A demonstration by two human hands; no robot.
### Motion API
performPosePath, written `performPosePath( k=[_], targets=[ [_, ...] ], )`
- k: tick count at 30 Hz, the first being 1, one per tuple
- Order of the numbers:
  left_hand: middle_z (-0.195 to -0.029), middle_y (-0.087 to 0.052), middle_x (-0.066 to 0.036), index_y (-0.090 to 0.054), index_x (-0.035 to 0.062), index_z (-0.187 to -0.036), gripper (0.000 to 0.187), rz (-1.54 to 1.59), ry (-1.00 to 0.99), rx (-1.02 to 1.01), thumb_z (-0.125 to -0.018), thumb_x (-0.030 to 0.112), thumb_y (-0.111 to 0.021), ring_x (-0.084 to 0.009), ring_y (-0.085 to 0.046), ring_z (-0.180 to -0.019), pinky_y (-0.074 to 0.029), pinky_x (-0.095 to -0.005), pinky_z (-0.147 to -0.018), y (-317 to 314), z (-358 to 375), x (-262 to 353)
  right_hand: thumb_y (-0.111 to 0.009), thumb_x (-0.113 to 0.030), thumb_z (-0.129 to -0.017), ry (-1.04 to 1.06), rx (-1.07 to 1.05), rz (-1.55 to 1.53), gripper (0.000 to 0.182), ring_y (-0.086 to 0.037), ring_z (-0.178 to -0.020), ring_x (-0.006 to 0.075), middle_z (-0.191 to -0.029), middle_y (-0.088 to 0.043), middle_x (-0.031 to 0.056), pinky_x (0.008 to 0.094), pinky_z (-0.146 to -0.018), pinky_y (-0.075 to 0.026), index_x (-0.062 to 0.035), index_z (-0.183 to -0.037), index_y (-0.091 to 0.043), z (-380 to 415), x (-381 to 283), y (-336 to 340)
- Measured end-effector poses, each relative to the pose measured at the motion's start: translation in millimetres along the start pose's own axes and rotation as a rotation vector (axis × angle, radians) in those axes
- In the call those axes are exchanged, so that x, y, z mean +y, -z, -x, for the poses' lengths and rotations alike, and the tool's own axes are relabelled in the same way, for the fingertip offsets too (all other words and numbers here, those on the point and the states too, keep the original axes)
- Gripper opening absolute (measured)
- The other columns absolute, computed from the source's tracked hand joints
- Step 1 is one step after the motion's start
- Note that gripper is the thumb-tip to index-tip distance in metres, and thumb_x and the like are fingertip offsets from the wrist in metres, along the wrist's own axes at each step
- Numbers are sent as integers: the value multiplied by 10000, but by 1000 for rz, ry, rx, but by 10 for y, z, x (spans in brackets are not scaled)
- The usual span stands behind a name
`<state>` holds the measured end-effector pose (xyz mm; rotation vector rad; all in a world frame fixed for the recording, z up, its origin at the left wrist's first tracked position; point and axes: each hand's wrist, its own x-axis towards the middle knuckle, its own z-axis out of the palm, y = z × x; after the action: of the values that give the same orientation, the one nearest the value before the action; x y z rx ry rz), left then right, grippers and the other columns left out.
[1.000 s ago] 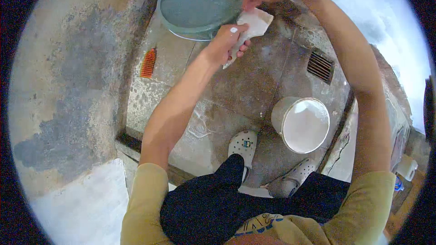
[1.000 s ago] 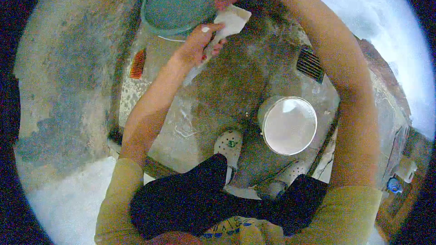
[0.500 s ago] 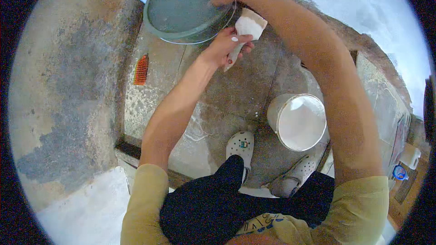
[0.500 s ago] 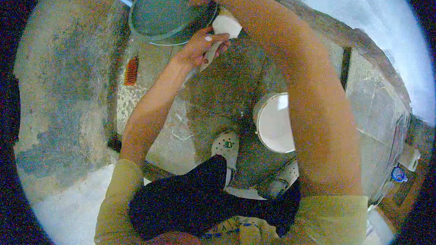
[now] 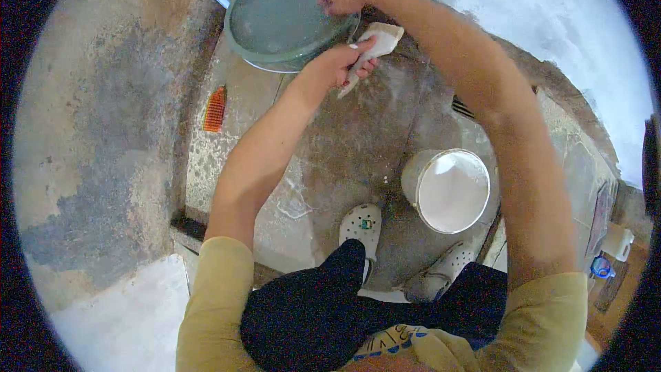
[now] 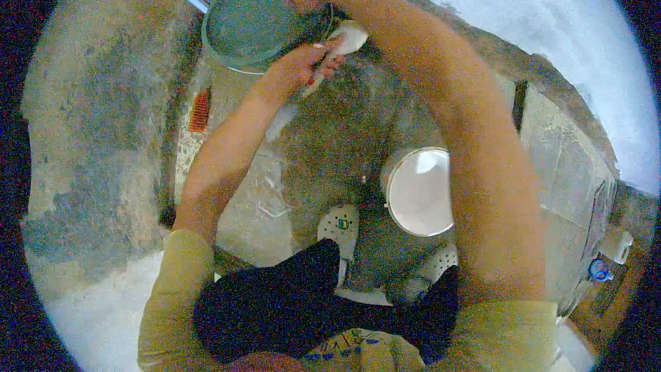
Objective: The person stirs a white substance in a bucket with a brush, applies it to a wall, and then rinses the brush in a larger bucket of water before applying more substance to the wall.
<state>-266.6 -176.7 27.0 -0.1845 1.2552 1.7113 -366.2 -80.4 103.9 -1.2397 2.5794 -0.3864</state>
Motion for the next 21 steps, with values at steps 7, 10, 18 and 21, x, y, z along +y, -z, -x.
performPosePath(
  k=[7,10,18,21],
  targets=[
    [-873,-630,-69,-526,87,-1145,320,116,56,-535,-938,331,-519,-163,-598,-689,-523,-322,-599,555,-387,-209,-513,-181,-892,46,496,-133,293,-572,-1038,366,-1098,-603,219,465,-908,-445,29,-1079,-595,824,-778,-682],
    [-971,-653,-53,-534,123,-1188,319,54,20,-933,-948,330,-492,-149,-621,-795,-522,-354,-683,549,-507,-171,-455,-227,-938,-34,631,-25,422,-417,-1236,381,-1302,-454,252,446,-1039,-336,51,-1255,-449,1335,-1072,-1012],
    [-1327,-511,-67,-478,113,-1313,401,-516,-206,-3,-956,278,-403,-247,-493,-1207,-389,-408,-1026,-322,415,-172,-385,-356,-973,-585,559,-251,611,-286,-1327,431,-1411,-316,289,444,-1114,-214,113,-1350,-284,1368,-930,-1356],
    [-966,-627,-57,-585,109,-1063,239,81,-347,-193,-888,265,-536,-189,-596,-863,-498,-382,-696,7,-422,-328,-413,-346,-955,-612,580,64,598,-294,-1333,410,-1414,-323,279,442,-1108,-228,99,-1341,-312,1292,-1244,-1085]
  ],
)
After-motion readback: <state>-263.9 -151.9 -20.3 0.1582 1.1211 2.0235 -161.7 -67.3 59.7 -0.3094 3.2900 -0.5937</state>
